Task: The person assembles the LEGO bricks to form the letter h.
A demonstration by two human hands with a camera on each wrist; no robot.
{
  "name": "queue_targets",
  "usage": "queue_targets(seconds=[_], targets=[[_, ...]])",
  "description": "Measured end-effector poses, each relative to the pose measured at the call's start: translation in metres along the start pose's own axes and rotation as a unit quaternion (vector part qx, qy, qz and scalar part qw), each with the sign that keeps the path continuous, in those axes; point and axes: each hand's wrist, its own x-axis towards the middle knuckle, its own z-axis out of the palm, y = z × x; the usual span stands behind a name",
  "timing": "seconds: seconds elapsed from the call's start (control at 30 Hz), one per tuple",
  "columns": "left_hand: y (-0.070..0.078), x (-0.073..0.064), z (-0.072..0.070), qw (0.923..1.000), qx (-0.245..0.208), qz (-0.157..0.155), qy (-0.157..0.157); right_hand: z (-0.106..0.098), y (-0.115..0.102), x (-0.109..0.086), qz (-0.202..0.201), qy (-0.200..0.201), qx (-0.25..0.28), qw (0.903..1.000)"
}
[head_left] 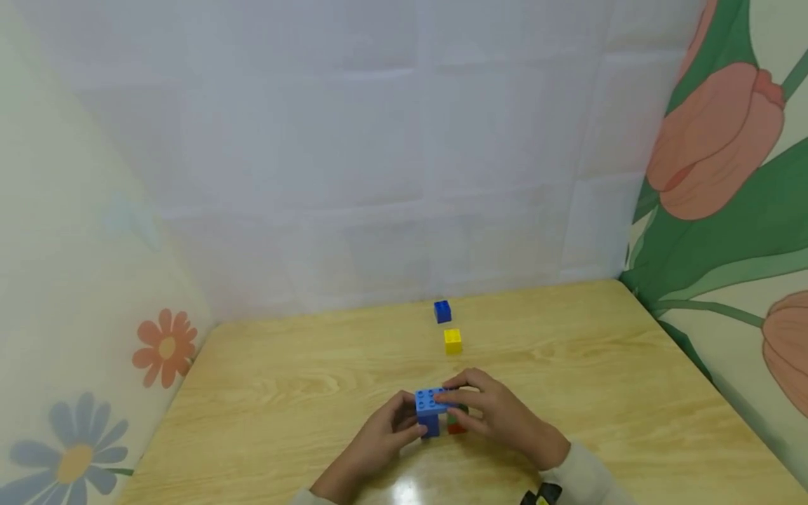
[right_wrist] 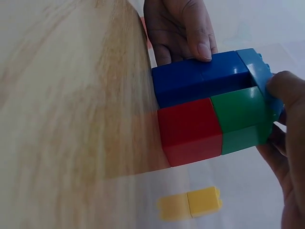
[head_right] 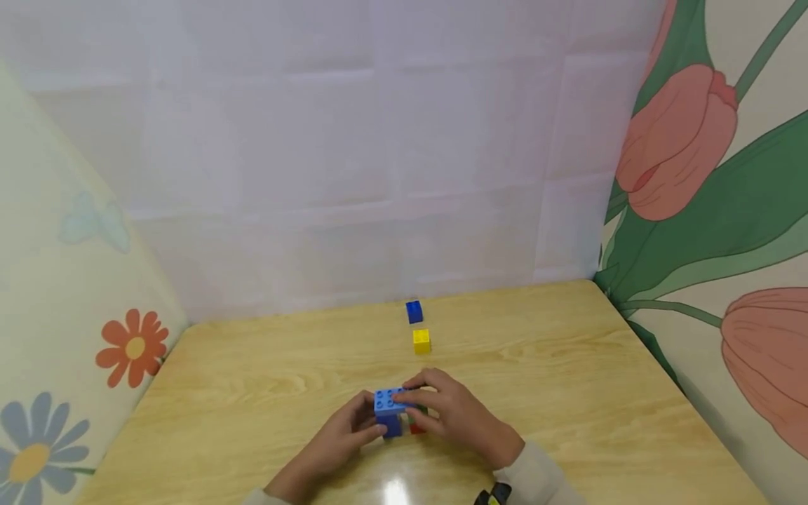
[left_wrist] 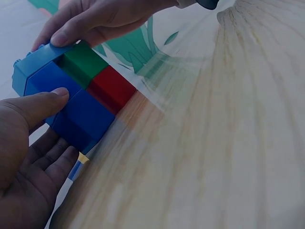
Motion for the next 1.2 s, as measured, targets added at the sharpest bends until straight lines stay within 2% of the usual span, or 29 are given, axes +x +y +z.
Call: queue_targets(seconds=[0.8, 1.03, 1.2], targets=[[0.0014, -0.0015, 0.0013, 0.9999, -0.007, -0.010, 0.007, 0.0024, -0.0044, 0.0028, 0.015, 0.010, -0.012, 0.9998], [0.0009, -0.0036, 0.0028, 0.9998, -0.010, -0.014, 0.001, 0.0032, -0.0052, 0.0002, 0.007, 0.013, -0.016, 0.9998], [0.0019, -0.0022, 0.0025, 0.9999, -0.010, -0.004, 0.001, 0.0030, -0.0025, -0.0001, -0.005, 0.025, 0.006, 0.9997]])
